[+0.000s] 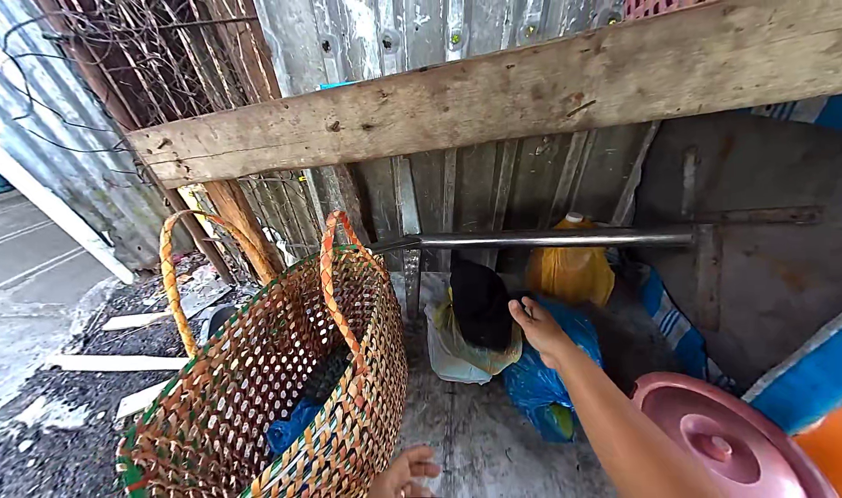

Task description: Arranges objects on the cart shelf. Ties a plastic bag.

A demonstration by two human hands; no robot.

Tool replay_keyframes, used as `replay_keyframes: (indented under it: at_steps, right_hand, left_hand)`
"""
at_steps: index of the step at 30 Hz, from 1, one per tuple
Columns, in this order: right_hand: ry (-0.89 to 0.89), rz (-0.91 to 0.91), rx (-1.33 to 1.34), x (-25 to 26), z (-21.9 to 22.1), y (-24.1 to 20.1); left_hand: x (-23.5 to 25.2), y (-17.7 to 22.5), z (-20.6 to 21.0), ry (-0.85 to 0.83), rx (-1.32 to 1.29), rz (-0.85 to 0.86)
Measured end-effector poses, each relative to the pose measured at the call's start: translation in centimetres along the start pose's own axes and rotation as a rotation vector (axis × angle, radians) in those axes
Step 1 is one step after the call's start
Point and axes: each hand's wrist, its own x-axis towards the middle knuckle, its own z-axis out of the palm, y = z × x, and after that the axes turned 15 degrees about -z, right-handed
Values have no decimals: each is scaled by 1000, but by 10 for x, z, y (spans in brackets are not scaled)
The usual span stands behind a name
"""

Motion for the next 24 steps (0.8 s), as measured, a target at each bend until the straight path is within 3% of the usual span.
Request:
replay_keyframes:
  at_steps: [4,8,14,19,22,24]
  right_hand:
    - [-2,-35,69,-23,-28,6]
    - [-102,-114,104,-58,-59,11]
    - [-301,-203,89,-114,-81,28]
    - [-350,-239,89,-141,-102,48]
    - [-308,-268,117,-142,-112,53]
    - [-258,-269,171,-135,-114,52]
  left_hand:
    - [32,62,19,161,-8,136]
    - [88,135,35,400,157,320]
    - [166,234,56,482,682,30]
    - [216,251,75,607,875,-140]
    - [224,257,82,584,890,-287]
    - [222,260,79,548,833,-279]
